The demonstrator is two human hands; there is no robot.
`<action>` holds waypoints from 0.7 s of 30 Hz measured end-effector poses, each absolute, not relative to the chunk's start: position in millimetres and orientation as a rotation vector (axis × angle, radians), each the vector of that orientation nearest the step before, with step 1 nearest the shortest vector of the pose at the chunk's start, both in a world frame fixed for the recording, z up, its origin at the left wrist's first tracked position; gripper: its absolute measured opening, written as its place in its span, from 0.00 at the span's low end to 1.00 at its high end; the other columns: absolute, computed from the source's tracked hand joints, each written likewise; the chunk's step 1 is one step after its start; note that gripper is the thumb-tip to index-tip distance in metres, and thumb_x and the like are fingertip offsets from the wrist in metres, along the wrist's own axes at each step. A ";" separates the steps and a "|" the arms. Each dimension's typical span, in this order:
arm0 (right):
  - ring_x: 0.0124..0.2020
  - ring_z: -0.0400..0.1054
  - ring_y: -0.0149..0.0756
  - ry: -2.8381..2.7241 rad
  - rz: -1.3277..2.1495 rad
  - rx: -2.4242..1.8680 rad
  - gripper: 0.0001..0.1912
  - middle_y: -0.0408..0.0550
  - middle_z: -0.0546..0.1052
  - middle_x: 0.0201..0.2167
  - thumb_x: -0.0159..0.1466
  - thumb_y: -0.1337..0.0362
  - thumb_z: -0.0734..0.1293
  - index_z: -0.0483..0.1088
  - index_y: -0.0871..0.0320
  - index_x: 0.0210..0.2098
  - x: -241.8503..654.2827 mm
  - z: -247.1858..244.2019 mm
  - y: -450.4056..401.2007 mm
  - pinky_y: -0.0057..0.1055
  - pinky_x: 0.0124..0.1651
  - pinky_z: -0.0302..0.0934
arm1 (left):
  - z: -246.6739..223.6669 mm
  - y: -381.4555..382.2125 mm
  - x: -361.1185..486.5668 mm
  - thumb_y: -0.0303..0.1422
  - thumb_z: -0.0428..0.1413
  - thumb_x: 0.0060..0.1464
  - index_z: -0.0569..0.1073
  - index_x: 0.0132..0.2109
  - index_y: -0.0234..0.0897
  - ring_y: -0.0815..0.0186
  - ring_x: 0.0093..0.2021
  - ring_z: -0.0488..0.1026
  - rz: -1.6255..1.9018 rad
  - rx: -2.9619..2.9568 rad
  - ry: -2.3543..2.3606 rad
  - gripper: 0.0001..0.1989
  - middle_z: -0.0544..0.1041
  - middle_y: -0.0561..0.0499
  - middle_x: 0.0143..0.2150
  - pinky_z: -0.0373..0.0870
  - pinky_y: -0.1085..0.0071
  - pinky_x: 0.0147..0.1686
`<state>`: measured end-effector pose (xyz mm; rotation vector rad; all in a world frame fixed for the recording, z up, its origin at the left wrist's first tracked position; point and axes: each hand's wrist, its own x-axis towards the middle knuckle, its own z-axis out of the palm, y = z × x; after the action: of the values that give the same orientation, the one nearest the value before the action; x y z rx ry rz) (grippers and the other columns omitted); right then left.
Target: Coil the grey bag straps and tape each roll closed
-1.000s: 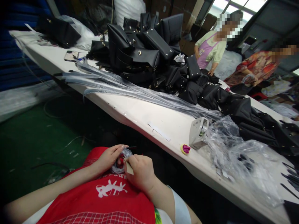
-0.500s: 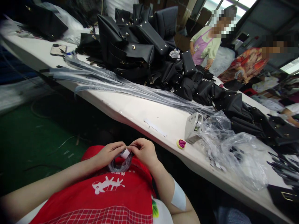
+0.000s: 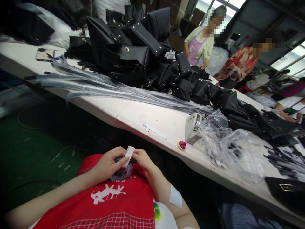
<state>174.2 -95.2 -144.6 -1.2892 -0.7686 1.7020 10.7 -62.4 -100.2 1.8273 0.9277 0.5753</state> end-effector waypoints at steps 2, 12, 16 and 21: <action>0.22 0.58 0.28 -0.862 1.516 -1.354 0.18 0.42 0.68 0.19 0.50 0.51 0.72 0.70 0.62 0.22 172.7 -140.4 -96.0 0.26 0.29 0.54 | -100.5 -60.6 10.1 0.39 0.51 0.57 0.73 0.31 0.37 0.63 0.40 0.70 0.605 1.823 0.956 0.13 0.71 0.49 0.38 0.65 0.69 0.44; 0.24 0.56 0.29 -1.558 1.174 -1.413 0.20 0.42 0.62 0.20 0.65 0.57 0.58 0.63 0.60 0.19 207.4 -106.8 -105.2 0.28 0.29 0.50 | -102.0 -60.4 25.1 0.41 0.51 0.56 0.72 0.29 0.37 0.64 0.31 0.70 0.428 1.818 0.982 0.15 0.74 0.52 0.28 0.62 0.70 0.33; 0.28 0.61 0.31 -1.611 1.218 -1.405 0.20 0.44 0.69 0.24 0.66 0.53 0.59 0.70 0.61 0.26 217.5 -100.1 -107.6 0.27 0.32 0.54 | -101.0 -61.0 32.3 0.42 0.50 0.58 0.72 0.28 0.38 0.65 0.31 0.70 0.421 1.903 0.950 0.16 0.74 0.52 0.27 0.61 0.70 0.33; 0.28 0.63 0.31 -1.538 1.348 -1.366 0.23 0.45 0.72 0.25 0.65 0.50 0.59 0.73 0.62 0.28 222.1 -106.1 -108.3 0.27 0.33 0.56 | -97.6 -63.6 36.1 0.42 0.49 0.59 0.69 0.26 0.39 0.65 0.29 0.69 0.403 1.964 0.994 0.17 0.73 0.53 0.26 0.59 0.70 0.31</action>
<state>222.1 -108.3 -106.1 -1.3662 -1.5382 1.3479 36.1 -63.6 -97.6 1.9638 0.9939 0.4028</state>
